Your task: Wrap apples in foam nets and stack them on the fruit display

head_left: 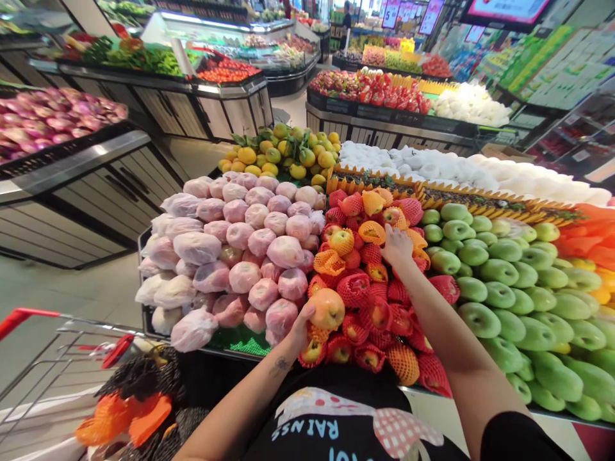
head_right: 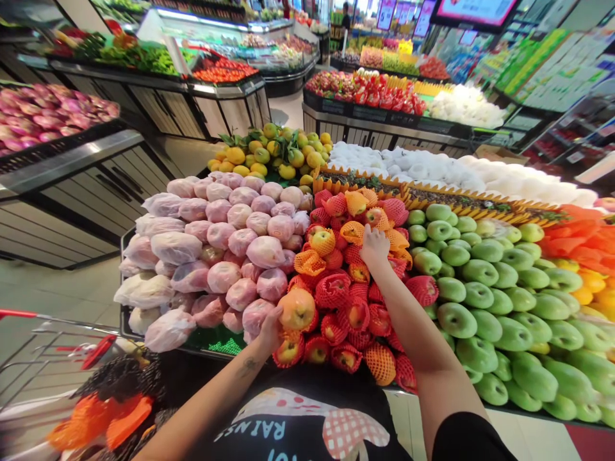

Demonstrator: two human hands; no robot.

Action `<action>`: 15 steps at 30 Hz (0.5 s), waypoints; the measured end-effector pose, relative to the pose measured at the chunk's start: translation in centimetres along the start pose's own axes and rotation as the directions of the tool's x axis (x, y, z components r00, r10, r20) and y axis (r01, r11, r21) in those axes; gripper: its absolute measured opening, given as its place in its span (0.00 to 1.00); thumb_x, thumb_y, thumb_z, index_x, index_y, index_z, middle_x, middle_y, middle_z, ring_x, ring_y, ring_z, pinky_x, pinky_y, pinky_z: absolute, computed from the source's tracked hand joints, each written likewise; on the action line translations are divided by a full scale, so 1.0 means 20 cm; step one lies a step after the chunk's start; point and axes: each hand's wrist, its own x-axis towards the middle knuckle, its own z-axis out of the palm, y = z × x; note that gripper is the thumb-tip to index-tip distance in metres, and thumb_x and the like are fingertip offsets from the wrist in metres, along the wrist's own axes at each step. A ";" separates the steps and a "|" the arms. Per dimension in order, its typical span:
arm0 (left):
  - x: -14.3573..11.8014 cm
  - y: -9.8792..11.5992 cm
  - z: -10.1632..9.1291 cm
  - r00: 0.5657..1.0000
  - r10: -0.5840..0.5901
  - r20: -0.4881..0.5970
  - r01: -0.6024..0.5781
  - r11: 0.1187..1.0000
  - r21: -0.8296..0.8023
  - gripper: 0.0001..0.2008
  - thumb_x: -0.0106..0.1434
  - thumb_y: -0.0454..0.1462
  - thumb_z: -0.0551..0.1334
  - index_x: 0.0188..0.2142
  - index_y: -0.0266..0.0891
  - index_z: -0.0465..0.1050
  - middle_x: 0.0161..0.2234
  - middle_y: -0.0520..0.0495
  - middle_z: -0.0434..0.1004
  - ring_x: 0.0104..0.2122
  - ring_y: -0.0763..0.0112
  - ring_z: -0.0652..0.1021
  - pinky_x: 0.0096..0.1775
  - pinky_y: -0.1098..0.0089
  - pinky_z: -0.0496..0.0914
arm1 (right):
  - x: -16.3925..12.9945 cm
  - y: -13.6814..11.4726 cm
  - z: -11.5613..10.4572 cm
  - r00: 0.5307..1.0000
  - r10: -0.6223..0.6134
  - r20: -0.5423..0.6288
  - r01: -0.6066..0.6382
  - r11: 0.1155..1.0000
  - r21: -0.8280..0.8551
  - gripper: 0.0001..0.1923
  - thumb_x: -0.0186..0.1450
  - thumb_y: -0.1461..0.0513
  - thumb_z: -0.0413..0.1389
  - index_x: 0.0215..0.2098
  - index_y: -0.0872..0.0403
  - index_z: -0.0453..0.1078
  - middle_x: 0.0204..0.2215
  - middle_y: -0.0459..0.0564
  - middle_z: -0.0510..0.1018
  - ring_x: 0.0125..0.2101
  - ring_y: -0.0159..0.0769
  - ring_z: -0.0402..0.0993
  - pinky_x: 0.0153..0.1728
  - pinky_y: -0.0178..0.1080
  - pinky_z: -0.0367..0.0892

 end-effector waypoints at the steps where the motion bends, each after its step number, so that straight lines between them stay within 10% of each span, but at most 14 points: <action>1: 0.00 0.00 0.01 1.000 -0.009 -0.018 0.009 1.000 -0.011 0.34 0.45 0.58 0.68 0.43 0.35 0.75 0.38 0.36 0.84 0.45 0.47 0.83 0.45 0.56 0.79 | 0.01 -0.01 -0.04 0.998 -0.062 -0.020 0.062 0.998 0.009 0.35 0.62 0.66 0.58 0.67 0.62 0.58 0.56 0.68 0.75 0.55 0.56 0.69 0.51 0.47 0.64; 6: -0.01 -0.02 0.04 0.996 0.000 -0.084 -0.001 1.000 -0.015 0.29 0.42 0.54 0.69 0.40 0.39 0.74 0.40 0.40 0.84 0.49 0.45 0.81 0.48 0.56 0.77 | 0.04 -0.11 -0.13 0.941 -0.321 -0.105 0.329 0.942 0.062 0.23 0.67 0.62 0.56 0.60 0.55 0.67 0.58 0.55 0.74 0.58 0.44 0.66 0.60 0.38 0.57; 15: 0.02 -0.05 -0.07 0.998 0.055 -0.011 -0.056 0.992 -0.111 0.25 0.40 0.50 0.74 0.36 0.40 0.79 0.42 0.41 0.85 0.49 0.45 0.80 0.48 0.57 0.76 | 0.11 -0.13 -0.04 0.970 -0.225 -0.091 0.226 0.974 -0.008 0.14 0.67 0.69 0.48 0.45 0.59 0.73 0.47 0.62 0.79 0.50 0.48 0.73 0.46 0.40 0.66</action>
